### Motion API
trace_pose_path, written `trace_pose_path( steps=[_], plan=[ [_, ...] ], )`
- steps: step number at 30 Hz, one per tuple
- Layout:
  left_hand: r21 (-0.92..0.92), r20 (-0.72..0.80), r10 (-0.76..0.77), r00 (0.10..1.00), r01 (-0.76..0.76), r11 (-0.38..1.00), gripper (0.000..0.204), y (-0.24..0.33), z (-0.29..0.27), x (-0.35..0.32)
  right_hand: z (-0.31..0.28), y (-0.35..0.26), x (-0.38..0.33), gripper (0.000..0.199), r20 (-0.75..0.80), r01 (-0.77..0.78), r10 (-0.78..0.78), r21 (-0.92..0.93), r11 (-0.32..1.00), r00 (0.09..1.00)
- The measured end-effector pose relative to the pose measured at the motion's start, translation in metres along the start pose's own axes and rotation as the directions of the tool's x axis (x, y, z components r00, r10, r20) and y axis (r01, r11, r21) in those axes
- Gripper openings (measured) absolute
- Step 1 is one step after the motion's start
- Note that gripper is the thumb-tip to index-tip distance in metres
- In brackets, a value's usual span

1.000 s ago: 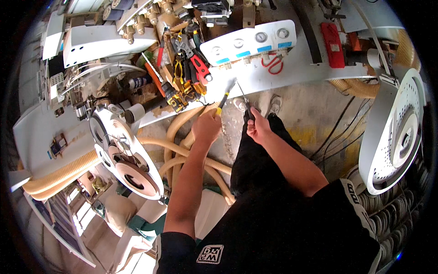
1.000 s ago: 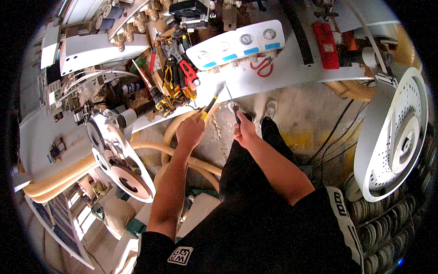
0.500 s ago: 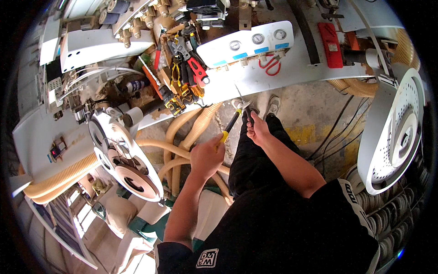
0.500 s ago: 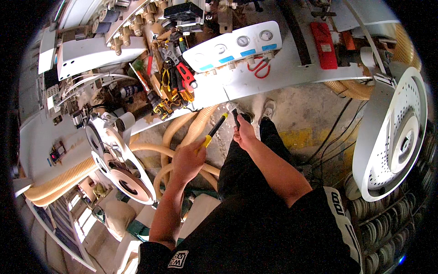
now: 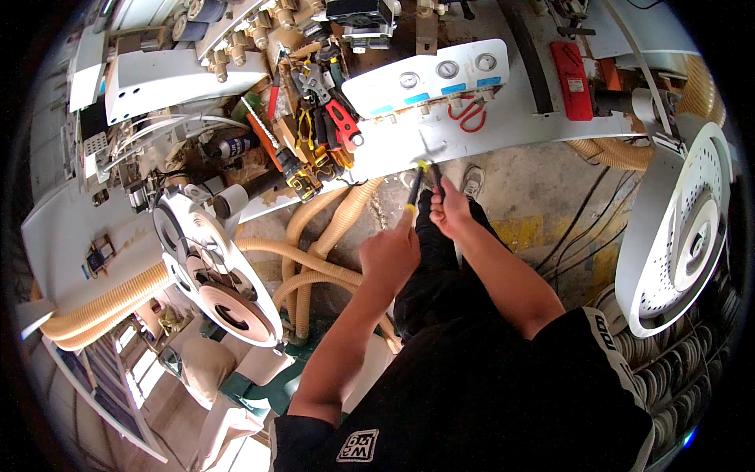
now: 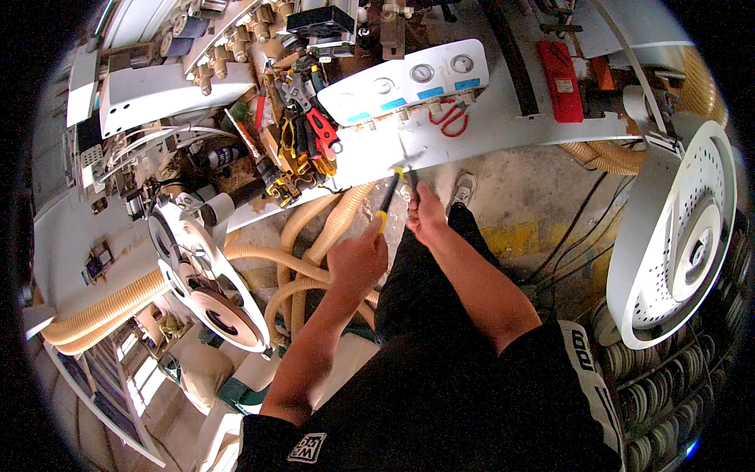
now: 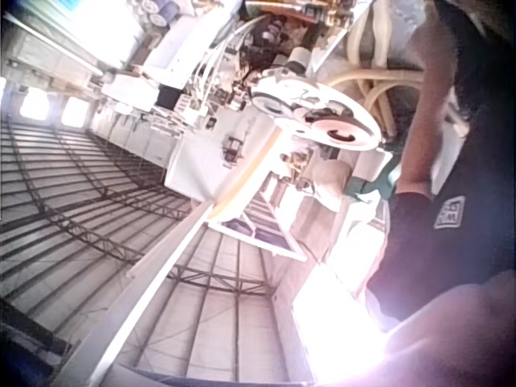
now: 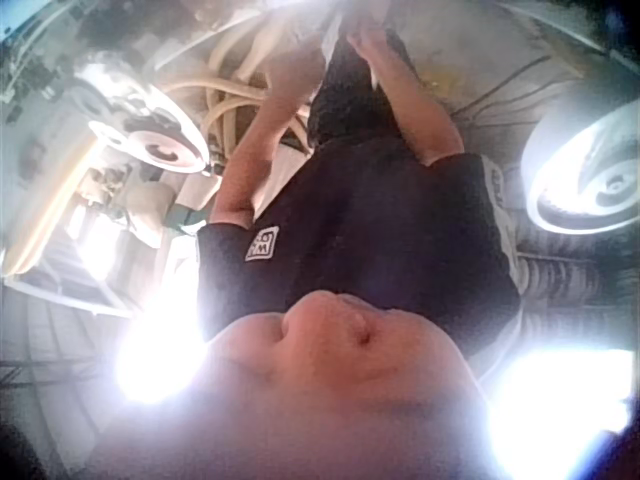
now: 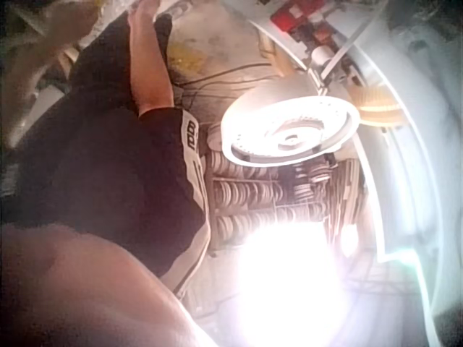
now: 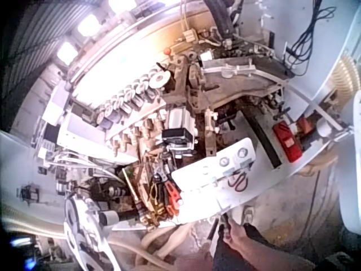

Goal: The person clears debris from a machine component with a handheld tool and wipes it with a cloth, then secures a part using a wrench and a drill at a workstation.

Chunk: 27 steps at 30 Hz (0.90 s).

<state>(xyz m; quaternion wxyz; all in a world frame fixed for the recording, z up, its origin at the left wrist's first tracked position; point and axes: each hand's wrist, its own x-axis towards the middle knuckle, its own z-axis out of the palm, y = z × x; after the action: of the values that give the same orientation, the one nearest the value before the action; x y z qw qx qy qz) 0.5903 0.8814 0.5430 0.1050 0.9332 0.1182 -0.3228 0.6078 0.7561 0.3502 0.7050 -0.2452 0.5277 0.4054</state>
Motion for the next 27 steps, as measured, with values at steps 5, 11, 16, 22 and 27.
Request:
trace_pose_path(
  steps=[5, 11, 16, 22, 27],
  plan=[
    [0.04, 0.005, -0.029, 1.0, 0.028, 0.999, 0.038, -0.028, 0.02, 0.073, 0.006, 0.038, -0.017, 0.039, 0.048, -0.1, 0.097, 0.077, 0.992, 0.994],
    [-0.132, -0.128, -0.033, 0.991, 0.016, 0.991, 0.04, -0.068, 0.019, 0.056, -0.017, 0.024, -0.015, 0.03, 0.052, -0.146, 0.141, 0.106, 0.984, 0.989],
    [-0.223, -0.038, -0.061, 0.997, 0.051, 0.974, 0.038, -0.044, -0.005, -0.022, -0.023, 0.024, -0.014, 0.033, 0.069, -0.122, 0.116, 0.094, 0.988, 0.991],
    [-0.251, 0.002, -0.07, 0.998, 0.069, 0.966, 0.034, -0.032, -0.02, -0.046, -0.03, 0.034, 0.0, 0.037, 0.065, -0.102, 0.098, 0.065, 0.993, 0.993],
    [-0.173, -0.069, -0.009, 0.998, -0.003, 0.985, 0.032, -0.03, -0.011, -0.036, -0.027, 0.026, 0.0, 0.037, 0.063, -0.13, 0.124, 0.098, 0.987, 0.99]
  ],
)
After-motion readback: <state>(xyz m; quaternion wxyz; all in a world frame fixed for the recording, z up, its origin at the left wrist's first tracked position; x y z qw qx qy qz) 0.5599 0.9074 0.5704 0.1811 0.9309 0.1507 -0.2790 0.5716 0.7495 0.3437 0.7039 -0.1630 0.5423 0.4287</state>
